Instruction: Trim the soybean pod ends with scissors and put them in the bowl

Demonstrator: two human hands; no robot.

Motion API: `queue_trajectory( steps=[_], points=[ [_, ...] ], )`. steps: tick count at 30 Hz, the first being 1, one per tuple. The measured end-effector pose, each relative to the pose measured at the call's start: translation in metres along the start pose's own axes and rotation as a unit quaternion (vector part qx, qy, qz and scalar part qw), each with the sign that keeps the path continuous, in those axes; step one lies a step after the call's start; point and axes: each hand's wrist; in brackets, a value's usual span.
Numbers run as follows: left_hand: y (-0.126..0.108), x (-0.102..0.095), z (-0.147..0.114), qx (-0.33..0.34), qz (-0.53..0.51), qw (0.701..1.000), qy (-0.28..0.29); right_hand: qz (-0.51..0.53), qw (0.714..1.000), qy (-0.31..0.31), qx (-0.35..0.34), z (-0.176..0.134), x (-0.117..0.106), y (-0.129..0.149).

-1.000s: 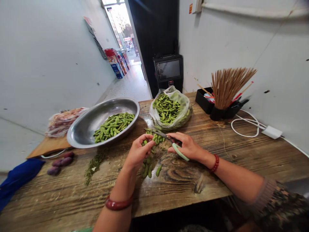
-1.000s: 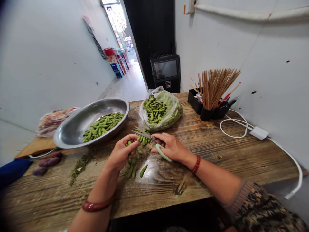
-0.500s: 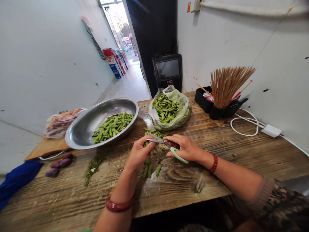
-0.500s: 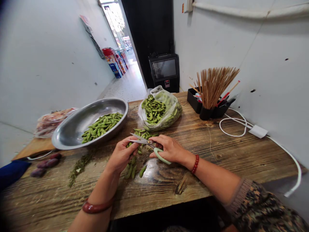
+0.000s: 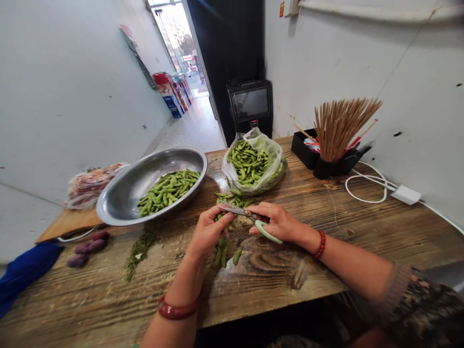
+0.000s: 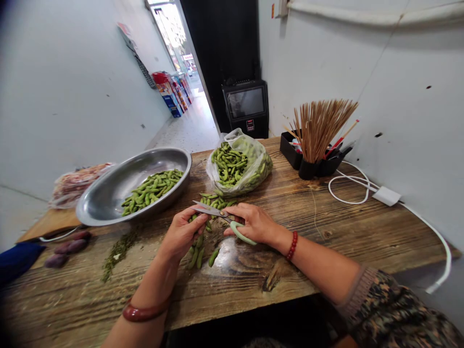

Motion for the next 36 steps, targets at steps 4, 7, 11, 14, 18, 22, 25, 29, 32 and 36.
queue_trajectory(
  steps=[4, 7, 11, 14, 18, 22, 25, 29, 32, 36],
  points=[
    [0.0007, -0.0007, 0.0, 0.0, 0.024, 1.0, -0.002, 0.004, 1.0, -0.004, 0.003, 0.0001, 0.0017, -0.002],
    [0.0019, -0.002, 0.0009, -0.011, 0.015, 1.0, -0.012, 0.013, 1.0, -0.022, 0.015, 0.0007, 0.002, -0.0024],
    [0.001, -0.0041, 0.0025, -0.038, -0.08, 0.995, -0.037, 0.008, 0.998, -0.05, 0.031, 0.0026, 0.0004, 0.0003],
    [-0.0006, -0.0056, 0.004, -0.038, -0.151, 0.987, -0.043, 0.0, 0.998, -0.056, 0.036, 0.0037, -0.0002, 0.0037],
    [-0.0005, -0.0072, 0.0061, -0.038, -0.205, 0.976, -0.057, 0.018, 0.998, -0.045, 0.037, 0.0033, 0.0007, 0.0062],
    [-0.0001, -0.0064, 0.0065, -0.04, -0.216, 0.973, -0.065, 0.013, 0.999, -0.029, 0.039, 0.0023, 0.0014, 0.005],
    [-0.0014, -0.0041, 0.0054, -0.04, -0.204, 0.976, -0.056, 0.007, 0.999, -0.024, 0.029, 0.0021, 0.0013, 0.0044],
    [-0.0037, -0.0011, 0.0036, -0.038, -0.191, 0.98, -0.049, 0.009, 0.999, -0.03, 0.022, 0.0026, 0.0012, 0.0057],
    [-0.0042, 0.0, 0.003, -0.034, -0.177, 0.982, -0.048, 0.012, 0.999, -0.036, 0.02, 0.0027, 0.0016, 0.0058],
    [-0.0036, 0.0005, 0.0029, -0.033, -0.164, 0.985, -0.044, 0.004, 0.999, -0.036, 0.021, 0.0022, 0.0018, 0.0021]
  ],
)
Point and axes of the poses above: each hand's wrist, its own z-axis towards the middle knuckle, its own x-axis out of the palm, y = z × x, and after that the axes turned 15 degrees about z, right-handed
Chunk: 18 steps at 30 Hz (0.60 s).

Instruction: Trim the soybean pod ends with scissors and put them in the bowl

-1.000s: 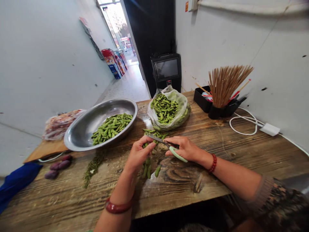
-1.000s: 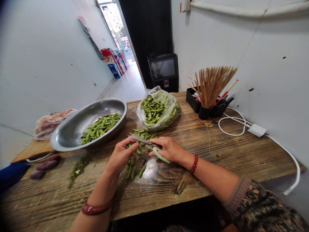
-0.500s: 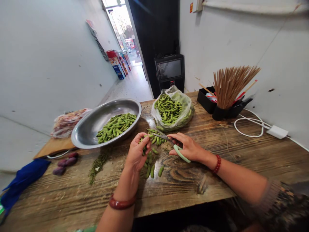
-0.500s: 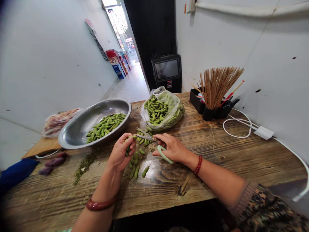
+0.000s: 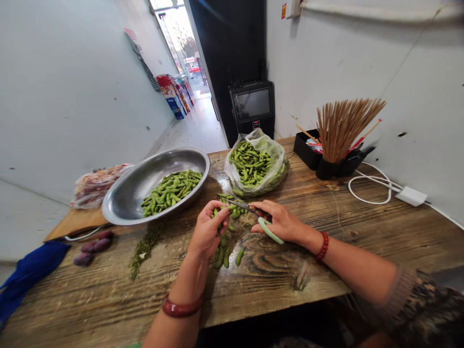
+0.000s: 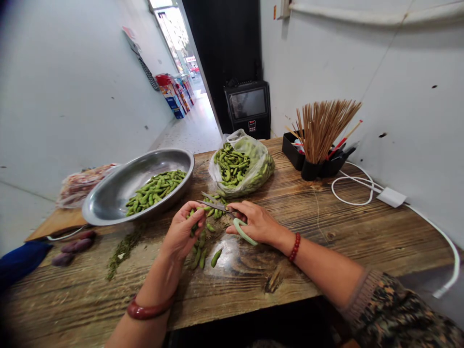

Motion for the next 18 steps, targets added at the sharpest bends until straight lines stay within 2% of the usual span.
queue_trajectory(
  steps=[18],
  points=[
    [0.0021, -0.0022, 0.0003, 0.005, 0.009, 1.0, 0.001, -0.003, 1.0, 0.0, -0.005, 0.0001, -0.0004, -0.0041]
  ],
)
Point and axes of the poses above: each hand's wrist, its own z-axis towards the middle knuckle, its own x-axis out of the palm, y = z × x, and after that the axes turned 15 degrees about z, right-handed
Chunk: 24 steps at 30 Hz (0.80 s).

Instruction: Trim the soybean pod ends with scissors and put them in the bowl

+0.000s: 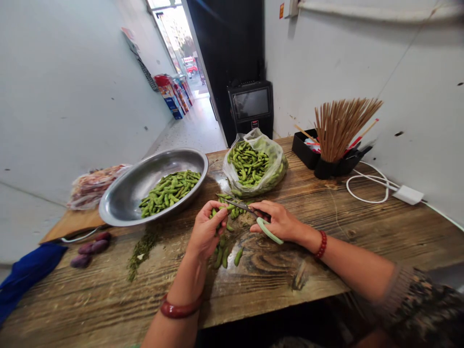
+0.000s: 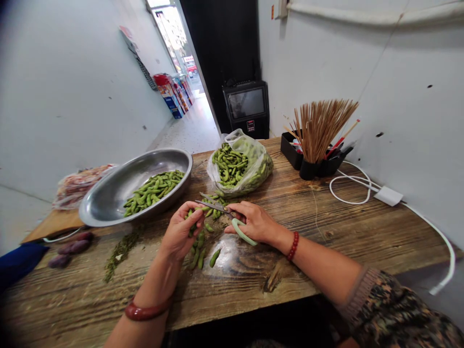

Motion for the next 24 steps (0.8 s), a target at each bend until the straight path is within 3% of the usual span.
queue_trajectory(
  steps=[10, 18, 24],
  points=[
    [0.001, -0.006, 0.003, -0.001, -0.037, 0.999, 0.024, 0.0, 1.0, 0.002, 0.0, -0.001, 0.001, -0.001],
    [0.004, -0.004, 0.006, -0.006, -0.067, 0.998, 0.006, 0.026, 1.0, 0.016, -0.005, -0.003, 0.003, 0.0],
    [-0.002, -0.011, 0.004, -0.042, -0.129, 0.991, -0.011, 0.008, 0.999, -0.041, -0.002, -0.002, 0.0, -0.003]
  ],
)
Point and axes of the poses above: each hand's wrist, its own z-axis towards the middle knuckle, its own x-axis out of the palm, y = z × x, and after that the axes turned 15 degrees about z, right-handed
